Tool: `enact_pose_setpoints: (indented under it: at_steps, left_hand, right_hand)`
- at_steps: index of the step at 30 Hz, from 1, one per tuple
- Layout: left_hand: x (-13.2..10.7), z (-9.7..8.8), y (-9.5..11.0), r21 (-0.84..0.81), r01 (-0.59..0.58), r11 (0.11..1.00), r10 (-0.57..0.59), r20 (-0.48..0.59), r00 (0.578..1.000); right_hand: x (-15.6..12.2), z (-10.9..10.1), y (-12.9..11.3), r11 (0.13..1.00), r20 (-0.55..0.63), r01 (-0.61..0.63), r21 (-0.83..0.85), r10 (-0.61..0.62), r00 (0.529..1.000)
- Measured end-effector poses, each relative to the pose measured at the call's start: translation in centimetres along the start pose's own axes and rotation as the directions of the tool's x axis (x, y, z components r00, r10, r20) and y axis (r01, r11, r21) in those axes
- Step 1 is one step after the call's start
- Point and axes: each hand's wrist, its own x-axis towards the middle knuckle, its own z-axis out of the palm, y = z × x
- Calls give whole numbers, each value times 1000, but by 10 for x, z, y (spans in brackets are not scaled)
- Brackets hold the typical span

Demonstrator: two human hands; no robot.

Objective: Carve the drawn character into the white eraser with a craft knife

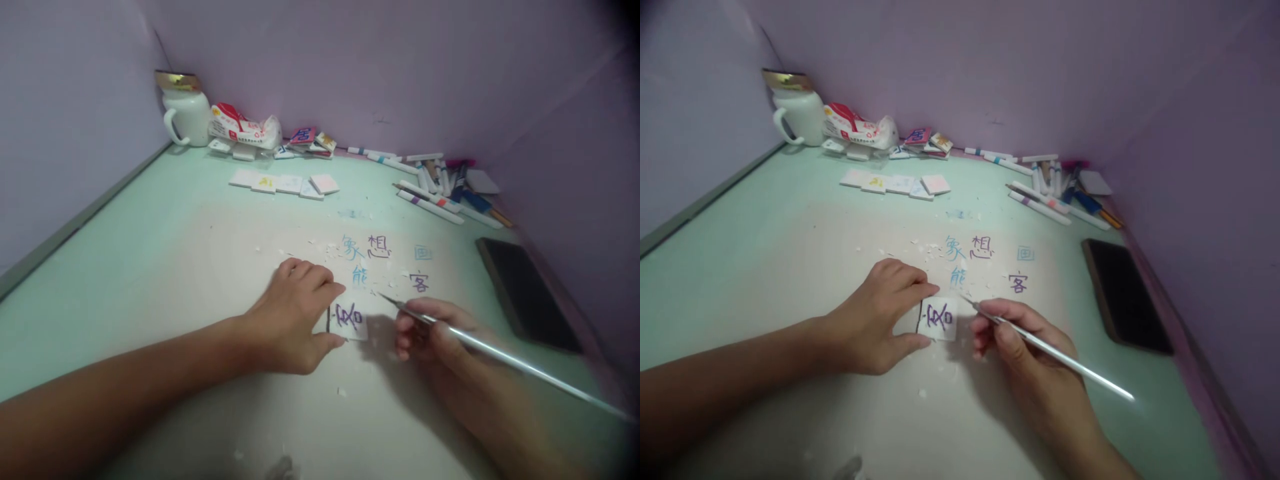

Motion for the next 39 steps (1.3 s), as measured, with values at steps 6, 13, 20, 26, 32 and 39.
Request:
enact_pose_setpoints:
  at_steps: [6, 13, 20, 26, 32, 39]
  left_hand:
    - [-2, 1, 1, 30, 11, 1000, -11, 10, 1000]
    - [-4, -1, 5, 114, -90, 989, 100, -89, 991]
    - [0, -17, 14, 419, -441, 794, 568, -250, 784]
    - [-1, -19, 9, 406, -512, 756, 626, -224, 747]
    - [0, -7, -2, 200, -363, 910, 397, -166, 903]
    - [-4, 2, -4, -43, -96, 994, 95, -33, 995]
  right_hand:
    - [-8, -1, 13, 982, 17, 106, -154, -104, 994]
    - [1, -2, 11, 968, -1, 228, -107, -229, 973]
    - [9, -5, -3, 952, -285, 306, 8, -291, 913]
    - [12, -9, 3, 955, -277, 295, 16, -279, 919]
    - [9, -13, 5, 950, -243, 311, -32, -309, 919]
    - [-13, 8, 10, 898, -92, 346, -271, -382, 920]
